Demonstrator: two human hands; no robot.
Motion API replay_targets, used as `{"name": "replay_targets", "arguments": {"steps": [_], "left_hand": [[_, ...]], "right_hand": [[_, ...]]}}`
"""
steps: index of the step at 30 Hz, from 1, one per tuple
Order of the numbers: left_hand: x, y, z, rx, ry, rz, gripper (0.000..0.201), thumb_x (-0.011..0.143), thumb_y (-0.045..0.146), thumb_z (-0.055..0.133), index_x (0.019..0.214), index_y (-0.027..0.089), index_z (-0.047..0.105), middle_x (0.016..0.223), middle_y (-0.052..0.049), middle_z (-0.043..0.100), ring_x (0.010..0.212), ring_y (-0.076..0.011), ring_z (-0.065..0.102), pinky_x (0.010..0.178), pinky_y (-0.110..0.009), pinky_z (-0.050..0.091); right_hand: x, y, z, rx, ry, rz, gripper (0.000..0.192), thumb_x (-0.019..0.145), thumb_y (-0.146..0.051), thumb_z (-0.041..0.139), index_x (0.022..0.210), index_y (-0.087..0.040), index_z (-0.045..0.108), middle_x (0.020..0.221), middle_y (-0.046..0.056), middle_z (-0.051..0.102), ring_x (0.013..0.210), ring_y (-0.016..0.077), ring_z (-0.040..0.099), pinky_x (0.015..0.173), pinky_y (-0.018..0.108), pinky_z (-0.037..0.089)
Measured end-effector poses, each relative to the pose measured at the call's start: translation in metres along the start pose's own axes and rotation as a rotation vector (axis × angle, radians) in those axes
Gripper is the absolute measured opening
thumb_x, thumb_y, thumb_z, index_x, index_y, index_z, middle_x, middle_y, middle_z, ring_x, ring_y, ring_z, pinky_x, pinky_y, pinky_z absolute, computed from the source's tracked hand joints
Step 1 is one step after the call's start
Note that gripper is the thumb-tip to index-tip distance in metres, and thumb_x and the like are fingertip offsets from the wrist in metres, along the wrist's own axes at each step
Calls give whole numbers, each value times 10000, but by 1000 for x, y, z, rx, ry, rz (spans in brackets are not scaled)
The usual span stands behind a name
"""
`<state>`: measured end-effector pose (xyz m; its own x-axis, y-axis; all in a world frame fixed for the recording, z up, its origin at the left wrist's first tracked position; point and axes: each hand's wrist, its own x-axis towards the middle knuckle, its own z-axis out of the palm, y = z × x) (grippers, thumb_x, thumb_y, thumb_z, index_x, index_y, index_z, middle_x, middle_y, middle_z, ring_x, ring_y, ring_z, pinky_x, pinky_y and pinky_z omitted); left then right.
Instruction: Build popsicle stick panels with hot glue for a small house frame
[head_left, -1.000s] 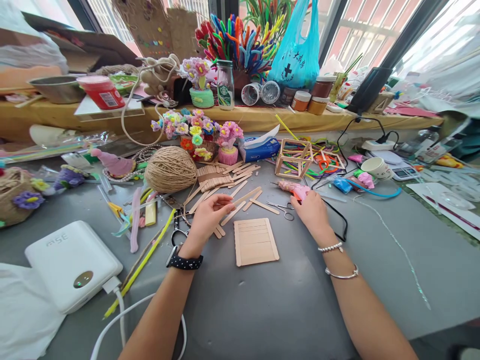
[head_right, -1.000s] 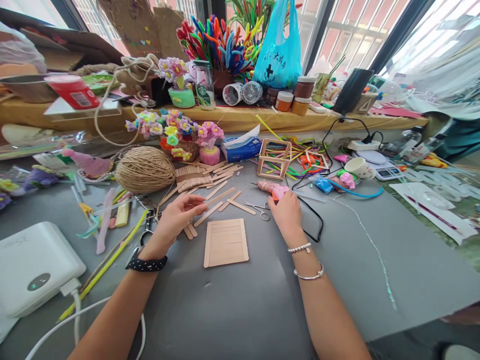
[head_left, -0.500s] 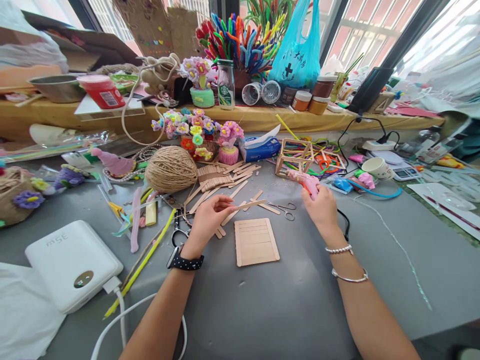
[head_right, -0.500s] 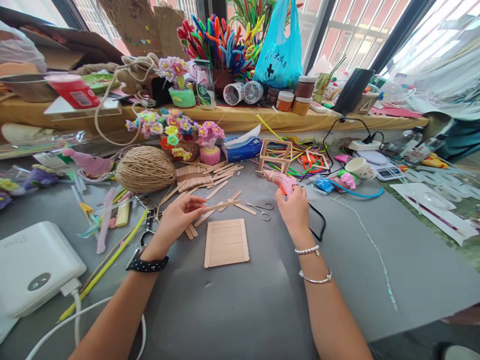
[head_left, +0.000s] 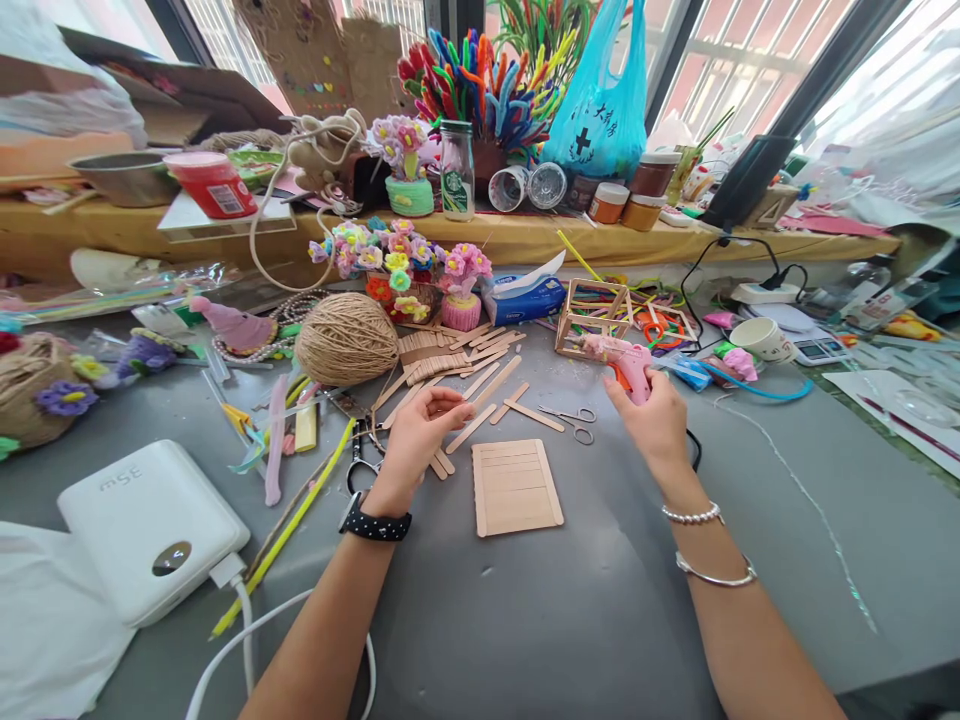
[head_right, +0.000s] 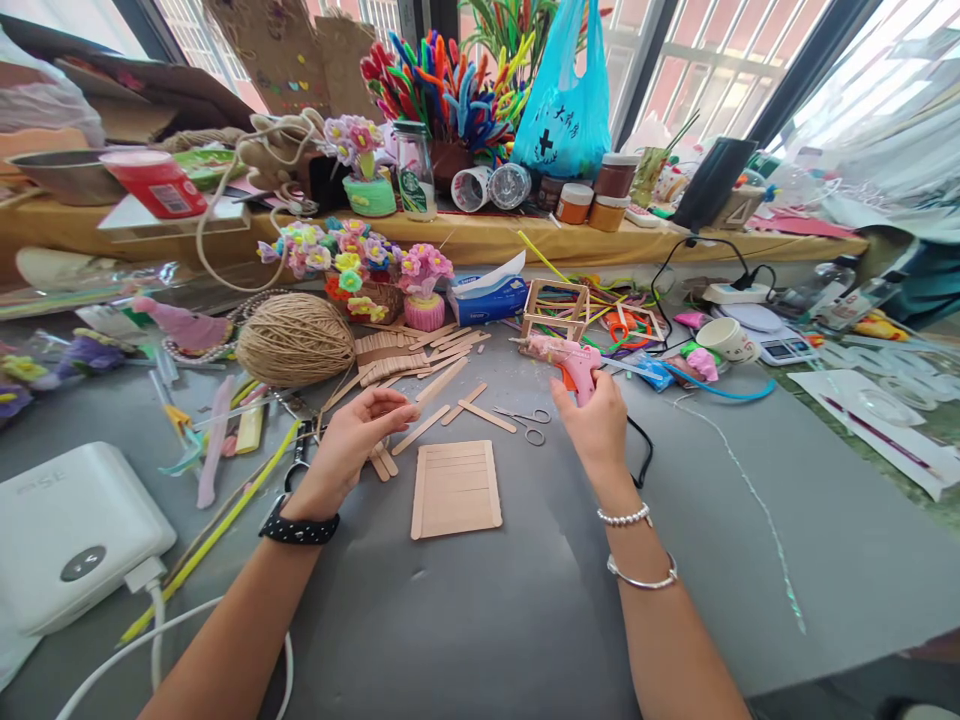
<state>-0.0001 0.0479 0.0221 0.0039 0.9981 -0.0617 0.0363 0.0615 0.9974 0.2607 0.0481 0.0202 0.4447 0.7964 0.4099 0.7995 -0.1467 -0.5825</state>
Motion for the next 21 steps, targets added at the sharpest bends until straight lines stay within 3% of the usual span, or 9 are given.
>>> {"name": "replay_targets", "arguments": {"steps": [9,17,21], "left_hand": [[0,-1,-1,49,-7,31,327,616,366,651,845,158,548,775,-26,639,757,-161,618,680,-277,485],[2,-6,3,398,11,162,196,662,260,594,831,162,609,760,-38,640,715,-177,606,677,-304,484],[-8,3,5,599,82,237,229,682,255,590,895,172,593,931,-78,602,858,-234,570,743,-355,440]], "right_hand": [[-5,-5,1,68,-46,1,495,637,-536,541,924,-134,516,845,104,581,712,225,522,641,333,403],[-6,-4,3,77,-42,-12,470,640,-516,543,915,-137,519,822,90,573,665,201,497,615,319,396],[-6,-5,2,86,-46,-4,478,634,-535,534,906,-142,517,804,79,564,658,198,490,609,319,393]]}}
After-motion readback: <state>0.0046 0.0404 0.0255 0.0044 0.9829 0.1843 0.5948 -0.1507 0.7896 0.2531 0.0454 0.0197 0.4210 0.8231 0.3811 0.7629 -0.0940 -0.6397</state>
